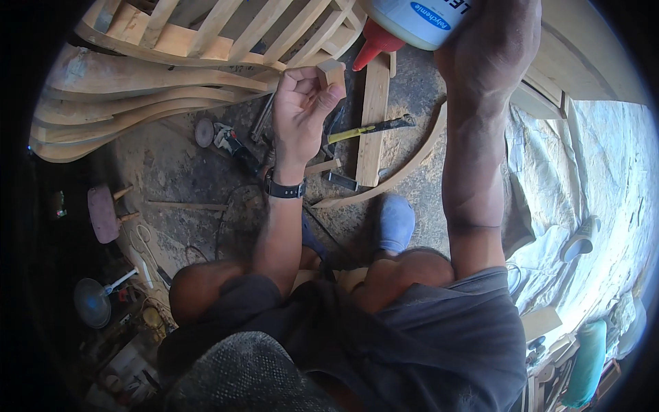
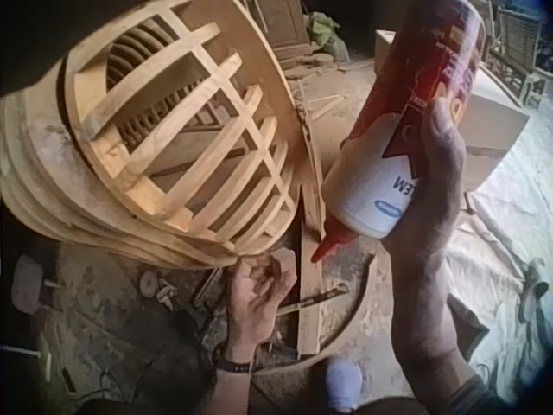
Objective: The person applies glue to a small wooden block and attaches it to a wooden frame, then uses a nail gun and a hammer to secure it before sanding the frame with a power sander.
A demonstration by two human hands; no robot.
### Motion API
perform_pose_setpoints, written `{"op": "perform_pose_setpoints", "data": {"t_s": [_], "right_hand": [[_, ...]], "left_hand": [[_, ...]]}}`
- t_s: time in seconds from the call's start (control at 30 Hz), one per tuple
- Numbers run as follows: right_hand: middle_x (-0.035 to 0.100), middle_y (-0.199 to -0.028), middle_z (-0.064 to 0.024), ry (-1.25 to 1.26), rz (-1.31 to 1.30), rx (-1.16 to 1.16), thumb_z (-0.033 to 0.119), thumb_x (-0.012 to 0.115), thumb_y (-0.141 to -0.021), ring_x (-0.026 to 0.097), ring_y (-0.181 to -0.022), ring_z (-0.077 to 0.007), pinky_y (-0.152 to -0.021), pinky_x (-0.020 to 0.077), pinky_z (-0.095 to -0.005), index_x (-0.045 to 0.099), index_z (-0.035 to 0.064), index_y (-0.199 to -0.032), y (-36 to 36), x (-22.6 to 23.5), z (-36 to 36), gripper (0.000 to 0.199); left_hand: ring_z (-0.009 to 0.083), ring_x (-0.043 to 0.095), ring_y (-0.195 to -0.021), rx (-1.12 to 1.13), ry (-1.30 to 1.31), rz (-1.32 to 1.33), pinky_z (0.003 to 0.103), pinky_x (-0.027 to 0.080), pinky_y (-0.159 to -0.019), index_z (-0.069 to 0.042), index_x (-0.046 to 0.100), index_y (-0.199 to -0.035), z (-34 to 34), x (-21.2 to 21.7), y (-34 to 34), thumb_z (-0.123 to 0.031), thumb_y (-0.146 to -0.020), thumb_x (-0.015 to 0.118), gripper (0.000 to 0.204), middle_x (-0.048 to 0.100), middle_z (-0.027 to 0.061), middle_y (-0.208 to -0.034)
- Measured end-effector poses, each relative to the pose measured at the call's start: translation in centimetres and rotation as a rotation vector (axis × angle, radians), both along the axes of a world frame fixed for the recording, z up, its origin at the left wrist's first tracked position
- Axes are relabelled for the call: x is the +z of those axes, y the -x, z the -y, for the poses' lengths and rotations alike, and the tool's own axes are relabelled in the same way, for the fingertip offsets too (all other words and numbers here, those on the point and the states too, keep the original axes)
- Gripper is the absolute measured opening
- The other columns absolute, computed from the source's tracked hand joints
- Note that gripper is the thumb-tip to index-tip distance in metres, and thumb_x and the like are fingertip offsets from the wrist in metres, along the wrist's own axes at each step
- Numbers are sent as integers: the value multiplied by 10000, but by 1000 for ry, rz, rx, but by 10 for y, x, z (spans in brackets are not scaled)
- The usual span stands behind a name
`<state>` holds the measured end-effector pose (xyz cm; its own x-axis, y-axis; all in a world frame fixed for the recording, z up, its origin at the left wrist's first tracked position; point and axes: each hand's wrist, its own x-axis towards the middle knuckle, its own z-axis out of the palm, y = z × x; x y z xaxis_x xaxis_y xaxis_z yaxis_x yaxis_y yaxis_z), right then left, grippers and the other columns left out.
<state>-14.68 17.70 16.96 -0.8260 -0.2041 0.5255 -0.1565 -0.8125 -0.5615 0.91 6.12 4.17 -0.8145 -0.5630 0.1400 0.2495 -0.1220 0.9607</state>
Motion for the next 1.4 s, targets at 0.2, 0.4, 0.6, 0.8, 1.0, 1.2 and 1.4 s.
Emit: {"op": "perform_pose_setpoints", "data": {"t_s": [0.2, 0.4, 0.6, 0.8, 1.0, 1.2, 1.4], "right_hand": [[717, -949, -93, 13, -45, -11, 398, 611, -1006, 699, -772, -175, -691, 569, -302, 594, 27, -1240, 5, -9, 4, 439], [700, -975, -83, -41, -68, 49, 354, 638, -1010, 677, -792, -156, -711, 545, -273, 577, 18, -1242, 9, -8, 0, 412], [667, -1036, -61, -53, 33, -36, 319, 640, -1021, 640, -854, -126, -756, 512, -257, 571, 20, -1246, 4, -2, 2, 381], [655, -1014, -50, -121, -221, -46, 332, 651, -1011, 628, -846, -122, -763, 507, -263, 566, 21, -1241, 10, -28, 14, 396], [660, -997, -45, -371, -94, -23, 325, 684, -986, 623, -842, -118, -761, 504, -253, 594, 10, -1196, -2, -5, -1, 389], [680, -975, -45, -319, -216, -41, 324, 727, -962, 637, -823, -123, -757, 519, -260, 625, 5, -1154, 9, -19, -1, 386], [691, -982, -49, -316, -200, -67, 315, 754, -945, 650, -836, -126, -771, 533, -265, 626, -1, -1159, 1, -12, 0, 403]], "left_hand": [[170, 643, -1091, -5, 101, 163, 307, 523, -999, 17, 497, -1226, -6, 4, 1, -53, -873, 828, 489, 655, 137, -1189], [176, 634, -1140, -26, 69, 116, 319, 511, -1028, 43, 506, -1324, -8, 8, 1, -65, -860, 840, 581, 651, 143, -1232], [176, 636, -1159, -31, 89, 87, 315, 516, -1023, 49, 535, -1357, -13, 6, 5, -110, -855, 849, 613, 666, 137, -1252], [175, 650, -1136, 9, 130, 72, 314, 529, -1007, 45, 580, -1328, -13, 9, -1, -132, -851, 855, 579, 692, 134, -1212], [167, 664, -1086, 71, 131, 47, 315, 542, -990, 36, 617, -1296, -15, 6, 0, -127, -837, 867, 547, 704, 124, -1180], [159, 663, -1085, 62, 123, 38, 310, 543, -987, 35, 630, -1286, -11, -4, 2, -102, -831, 867, 531, 707, 117, -1174], [166, 670, -1082, 77, 164, 47, 311, 551, -977, 36, 631, -1289, -11, 3, 2, -108, -840, 861, 525, 706, 126, -1189]]}}
